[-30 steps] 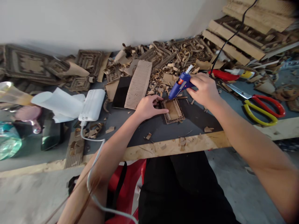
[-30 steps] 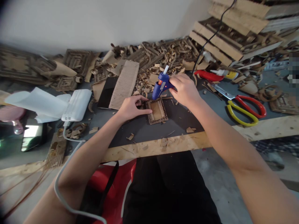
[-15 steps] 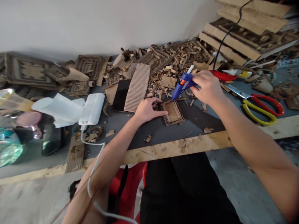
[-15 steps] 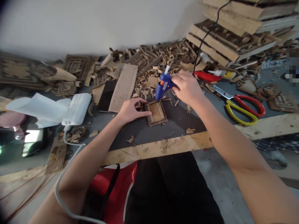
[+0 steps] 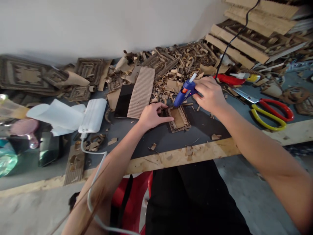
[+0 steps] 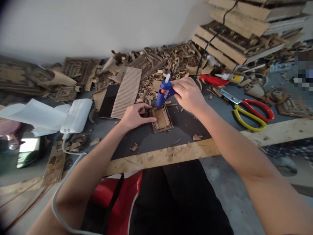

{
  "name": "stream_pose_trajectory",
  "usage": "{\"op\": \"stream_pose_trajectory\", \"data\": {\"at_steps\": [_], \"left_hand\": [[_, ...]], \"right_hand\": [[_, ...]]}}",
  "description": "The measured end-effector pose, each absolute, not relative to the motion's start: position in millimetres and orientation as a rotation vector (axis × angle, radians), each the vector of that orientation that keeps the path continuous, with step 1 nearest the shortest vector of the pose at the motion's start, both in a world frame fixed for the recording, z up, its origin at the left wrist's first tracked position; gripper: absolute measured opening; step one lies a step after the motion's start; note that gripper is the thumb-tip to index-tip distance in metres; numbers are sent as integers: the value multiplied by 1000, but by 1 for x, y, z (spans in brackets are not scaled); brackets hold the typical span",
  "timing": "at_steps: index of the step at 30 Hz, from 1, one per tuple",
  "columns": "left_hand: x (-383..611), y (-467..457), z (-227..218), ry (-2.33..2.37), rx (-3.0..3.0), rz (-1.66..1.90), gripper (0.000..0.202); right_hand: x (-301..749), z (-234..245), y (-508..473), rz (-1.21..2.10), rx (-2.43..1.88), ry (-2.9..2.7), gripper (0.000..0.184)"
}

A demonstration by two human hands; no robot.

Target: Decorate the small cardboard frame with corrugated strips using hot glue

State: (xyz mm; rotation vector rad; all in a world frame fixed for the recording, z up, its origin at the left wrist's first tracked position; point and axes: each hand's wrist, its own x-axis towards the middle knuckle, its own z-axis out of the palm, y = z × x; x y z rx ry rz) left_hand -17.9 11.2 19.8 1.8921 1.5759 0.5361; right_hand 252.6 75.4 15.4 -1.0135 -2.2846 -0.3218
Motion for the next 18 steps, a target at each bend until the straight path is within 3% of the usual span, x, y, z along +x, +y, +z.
{"op": "stream_pose_trajectory", "data": {"at_steps": [18], "left_hand": [[-17,11,23,1580,1912,516,62]], "right_hand": [[255,23,73,-406,-1029,-2307,33]]}}
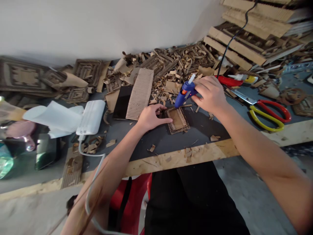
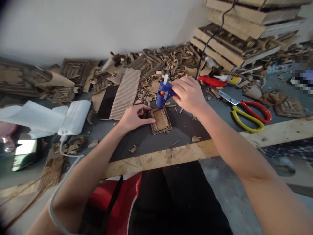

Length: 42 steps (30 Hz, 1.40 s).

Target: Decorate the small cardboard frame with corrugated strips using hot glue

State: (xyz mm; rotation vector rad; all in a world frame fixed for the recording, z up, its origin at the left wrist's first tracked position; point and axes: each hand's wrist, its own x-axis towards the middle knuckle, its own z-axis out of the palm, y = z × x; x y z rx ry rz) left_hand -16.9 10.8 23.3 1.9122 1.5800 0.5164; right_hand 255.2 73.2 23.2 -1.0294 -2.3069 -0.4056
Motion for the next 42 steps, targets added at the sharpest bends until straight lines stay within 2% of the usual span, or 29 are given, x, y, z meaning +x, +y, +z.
{"op": "stream_pose_trajectory", "data": {"at_steps": [6,18,29,42], "left_hand": [[-15,10,27,1602,1930,490,60],[-18,9,25,1598,1970,485,59],[-19,11,24,1588,1962,481,62],[-21,12,21,1577,1947,496,62]], "right_hand": [[248,18,70,-434,-1004,-2265,34],[253,32,70,-188,-1198,-2355,35],[260,25,76,-262,-1108,-2344,42],[260,24,76,-213,-1143,-2317,41]]}}
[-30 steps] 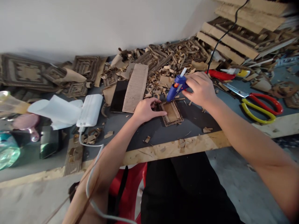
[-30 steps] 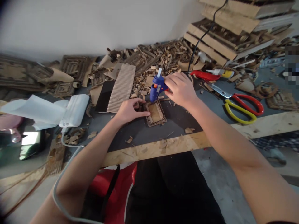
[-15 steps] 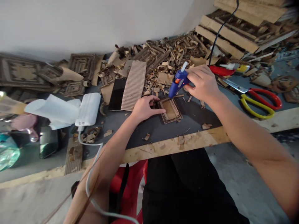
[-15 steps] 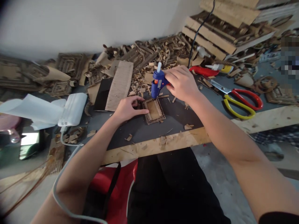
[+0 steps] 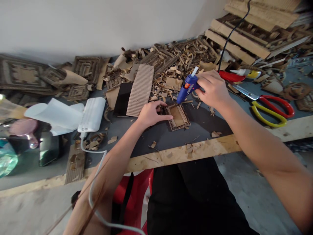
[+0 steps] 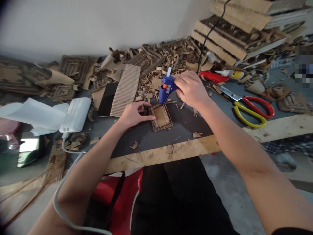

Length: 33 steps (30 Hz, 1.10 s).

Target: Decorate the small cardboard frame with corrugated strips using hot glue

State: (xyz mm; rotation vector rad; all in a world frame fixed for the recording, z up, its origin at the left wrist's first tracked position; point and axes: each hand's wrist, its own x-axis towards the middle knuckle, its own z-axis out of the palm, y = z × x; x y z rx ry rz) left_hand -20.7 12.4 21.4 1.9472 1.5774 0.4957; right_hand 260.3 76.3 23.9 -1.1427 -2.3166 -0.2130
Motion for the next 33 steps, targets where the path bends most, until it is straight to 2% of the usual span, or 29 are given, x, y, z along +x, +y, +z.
{"op": "stream_pose_trajectory", "data": {"at_steps": [8,13,15,33], "left_hand": [[-19,11,23,1562,1903,516,60],[-19,10,21,1572,1910,606,81],[-19,10,19,1562,1924,629,84],[-19,10,21,1536,1940,602,70]], "right_hand": [[253,28,71,-259,-1139,-2307,39],[249,30,66,-235,-1129,-2307,38],[248,29,65,-232,-1119,-2307,38],[249,29,64,-270,-1039,-2353,42]]}}
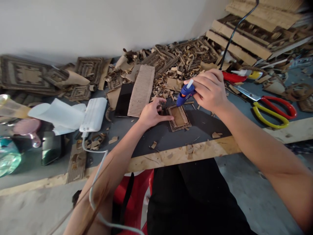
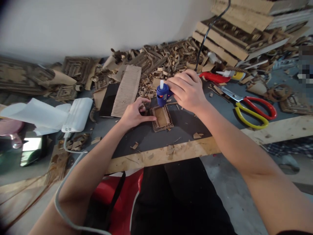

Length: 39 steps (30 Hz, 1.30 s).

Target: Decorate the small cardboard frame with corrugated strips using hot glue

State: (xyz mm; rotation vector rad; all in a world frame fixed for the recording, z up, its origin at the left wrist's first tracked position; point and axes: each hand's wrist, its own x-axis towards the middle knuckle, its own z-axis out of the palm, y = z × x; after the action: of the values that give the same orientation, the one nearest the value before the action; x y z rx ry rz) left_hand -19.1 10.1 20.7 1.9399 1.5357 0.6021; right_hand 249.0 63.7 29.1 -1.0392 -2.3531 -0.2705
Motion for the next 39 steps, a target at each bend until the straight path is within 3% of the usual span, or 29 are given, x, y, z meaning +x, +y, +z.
{"op": "stream_pose_trajectory", "data": {"at_steps": [7,11,14,17,22,31,39], "left_hand": [[-19,11,20,1555,2027,643,72],[-19,11,14,1560,2202,825,73],[-20,11,6,1499,2264,991,53],[-21,12,0,1439,2299,1111,32],[-18,12,-6,1395,2348,1111,37],[-6,5,-7,1167,2516,1134,40],[-2,-3,-2,1033,2513,1117,42]], "right_hand": [[249,36,61,-276,-1261,-2266,45],[252,38,66,-197,-1509,-2086,69],[258,31,76,-90,-1693,-2001,82],[264,22,82,-46,-1847,-1993,83],[256,30,70,-127,-1742,-2038,70],[211,24,37,-258,-566,-2307,20],[211,20,38,-307,-518,-2368,18]]}}
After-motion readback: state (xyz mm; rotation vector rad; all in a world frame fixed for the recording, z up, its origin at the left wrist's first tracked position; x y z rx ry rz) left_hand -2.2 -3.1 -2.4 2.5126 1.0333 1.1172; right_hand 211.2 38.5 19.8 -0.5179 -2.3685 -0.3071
